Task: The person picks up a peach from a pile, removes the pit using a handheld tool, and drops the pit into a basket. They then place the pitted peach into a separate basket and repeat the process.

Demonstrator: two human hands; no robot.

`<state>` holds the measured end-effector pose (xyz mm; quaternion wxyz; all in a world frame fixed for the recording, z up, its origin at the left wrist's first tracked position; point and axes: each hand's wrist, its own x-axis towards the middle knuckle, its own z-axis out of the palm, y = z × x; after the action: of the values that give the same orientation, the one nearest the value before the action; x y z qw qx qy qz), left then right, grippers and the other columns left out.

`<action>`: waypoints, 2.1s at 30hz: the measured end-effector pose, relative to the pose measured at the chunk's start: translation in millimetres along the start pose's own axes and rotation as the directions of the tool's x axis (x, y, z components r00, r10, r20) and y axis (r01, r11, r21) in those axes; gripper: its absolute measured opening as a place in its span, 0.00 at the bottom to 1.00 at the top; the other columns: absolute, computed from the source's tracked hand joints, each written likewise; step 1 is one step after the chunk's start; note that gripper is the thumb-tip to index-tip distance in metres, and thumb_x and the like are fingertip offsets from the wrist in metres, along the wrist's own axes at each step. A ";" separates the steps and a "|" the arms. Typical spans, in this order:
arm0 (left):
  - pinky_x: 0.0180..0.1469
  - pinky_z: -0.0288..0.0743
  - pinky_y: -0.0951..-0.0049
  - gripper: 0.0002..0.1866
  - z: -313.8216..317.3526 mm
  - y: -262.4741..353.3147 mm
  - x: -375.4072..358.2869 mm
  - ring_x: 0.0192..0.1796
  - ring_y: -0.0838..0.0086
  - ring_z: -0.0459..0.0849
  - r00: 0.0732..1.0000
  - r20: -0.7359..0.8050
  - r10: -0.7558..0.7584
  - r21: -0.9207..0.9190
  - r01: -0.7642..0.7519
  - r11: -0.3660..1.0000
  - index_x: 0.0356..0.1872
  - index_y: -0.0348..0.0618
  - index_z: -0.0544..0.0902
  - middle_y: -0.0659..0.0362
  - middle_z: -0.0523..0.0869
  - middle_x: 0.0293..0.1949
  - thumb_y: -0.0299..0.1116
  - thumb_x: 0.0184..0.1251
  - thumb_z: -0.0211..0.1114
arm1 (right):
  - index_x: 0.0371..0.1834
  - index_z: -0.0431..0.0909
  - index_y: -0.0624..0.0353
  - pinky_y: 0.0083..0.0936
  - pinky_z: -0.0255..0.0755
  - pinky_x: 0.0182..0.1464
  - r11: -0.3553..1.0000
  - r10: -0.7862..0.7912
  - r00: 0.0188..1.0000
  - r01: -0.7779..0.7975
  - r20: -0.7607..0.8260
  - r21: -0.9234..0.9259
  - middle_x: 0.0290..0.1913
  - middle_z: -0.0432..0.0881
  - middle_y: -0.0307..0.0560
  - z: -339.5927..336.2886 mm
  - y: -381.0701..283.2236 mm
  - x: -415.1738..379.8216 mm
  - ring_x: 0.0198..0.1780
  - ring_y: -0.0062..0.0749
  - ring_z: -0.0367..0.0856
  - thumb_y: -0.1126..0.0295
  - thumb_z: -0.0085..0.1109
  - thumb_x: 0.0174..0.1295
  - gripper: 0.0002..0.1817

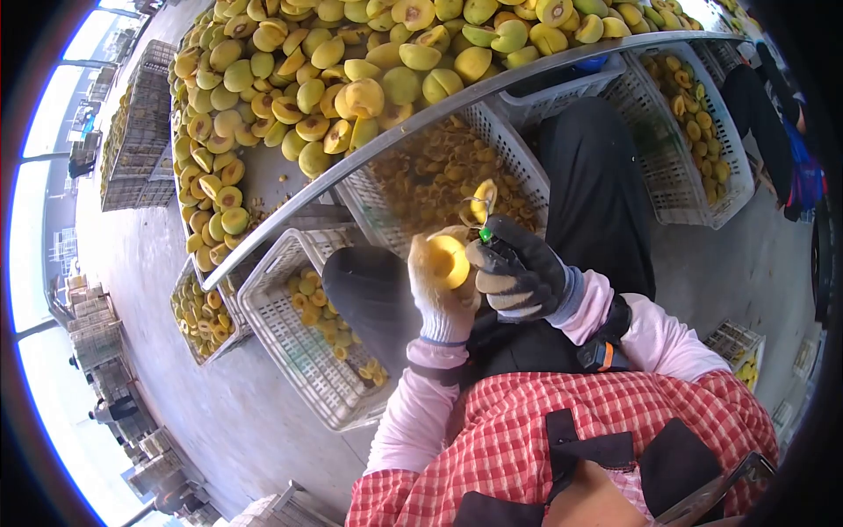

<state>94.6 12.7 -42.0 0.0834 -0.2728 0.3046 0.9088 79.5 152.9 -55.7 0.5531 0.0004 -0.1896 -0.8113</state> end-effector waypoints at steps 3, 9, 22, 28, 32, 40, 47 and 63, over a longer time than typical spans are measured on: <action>0.28 0.75 0.79 0.28 -7.4 13.8 -6.6 0.26 0.76 0.79 0.956 -0.220 0.194 0.118 -0.172 0.978 0.44 0.37 0.82 0.55 0.84 0.31 0.56 0.75 0.50 | 0.39 0.74 0.58 0.18 0.60 0.12 0.994 0.040 0.991 -0.026 -0.131 0.105 0.20 0.68 0.41 -26.1 0.9 -9.1 0.14 0.20 0.63 0.43 0.38 0.75 0.28; 0.48 0.80 0.68 0.22 -127.7 97.4 -40.0 0.46 0.69 0.80 0.519 -0.218 0.826 0.752 -0.451 0.482 0.53 0.41 0.78 0.57 0.79 0.47 0.50 0.78 0.48 | 0.36 0.78 0.57 0.15 0.54 0.09 0.989 -0.037 0.934 -0.018 -0.355 -0.148 0.17 0.65 0.37 -14.8 -5.3 -9.4 0.11 0.18 0.57 0.44 0.42 0.74 0.27; 0.52 0.76 0.55 0.33 17.9 192.8 141.4 0.51 0.47 0.84 0.872 0.173 0.457 0.767 0.172 -0.619 0.56 0.41 0.73 0.43 0.85 0.46 0.52 0.55 0.68 | 0.33 0.74 0.56 0.17 0.50 0.11 0.865 -0.264 0.647 -0.170 -0.716 -0.473 0.14 0.63 0.33 6.3 -23.2 0.7 0.09 0.17 0.56 0.37 0.48 0.69 0.29; 0.49 0.77 0.58 0.28 13.8 201.6 150.0 0.47 0.52 0.85 0.857 0.250 0.450 0.842 0.037 -0.538 0.53 0.37 0.72 0.43 0.85 0.43 0.39 0.53 0.70 | 0.34 0.73 0.55 0.18 0.52 0.12 0.829 -0.404 0.555 -0.114 -0.727 -0.548 0.16 0.66 0.34 17.9 -28.8 1.7 0.10 0.18 0.58 0.39 0.47 0.70 0.27; 0.39 0.77 0.79 0.20 26.9 152.8 82.6 0.40 0.79 0.80 0.880 0.069 0.471 0.636 -0.402 0.658 0.54 0.36 0.76 0.55 0.81 0.43 0.34 0.62 0.56 | 0.42 0.75 0.56 0.20 0.58 0.14 0.724 -0.511 0.577 -0.110 -0.638 -0.680 0.18 0.71 0.35 29.9 -35.0 7.8 0.13 0.18 0.65 0.46 0.51 0.72 0.21; 0.61 0.72 0.67 0.28 15.7 36.8 31.3 0.55 0.68 0.80 0.987 0.008 0.159 0.297 -0.154 0.942 0.59 0.33 0.77 0.53 0.82 0.54 0.48 0.71 0.52 | 0.55 0.75 0.63 0.34 0.74 0.34 -0.134 -0.796 0.605 -0.146 0.018 -0.980 0.32 0.84 0.55 9.2 -13.4 29.2 0.34 0.47 0.85 0.61 0.59 0.69 0.19; 0.61 0.70 0.67 0.26 16.6 1.9 22.4 0.54 0.69 0.78 0.879 -0.071 0.471 0.460 -0.390 0.798 0.58 0.36 0.76 0.54 0.80 0.54 0.51 0.78 0.48 | 0.50 0.77 0.66 0.37 0.75 0.42 -0.218 -0.795 0.606 -0.240 0.030 -0.946 0.40 0.84 0.62 6.0 1.5 24.0 0.44 0.54 0.84 0.64 0.57 0.69 0.16; 0.51 0.75 0.73 0.23 24.2 -8.8 4.2 0.47 0.71 0.81 0.796 0.044 0.604 0.581 -0.513 0.632 0.52 0.33 0.79 0.53 0.82 0.48 0.46 0.76 0.51 | 0.55 0.75 0.65 0.33 0.75 0.41 -0.346 -0.759 0.627 -0.155 0.178 -0.925 0.38 0.85 0.56 11.2 23.0 11.5 0.40 0.45 0.85 0.65 0.52 0.71 0.16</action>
<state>83.2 34.2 -32.6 -0.1497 -0.1968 0.6342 0.7325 93.3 138.7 -35.9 0.0749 -0.1169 0.6903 -0.7101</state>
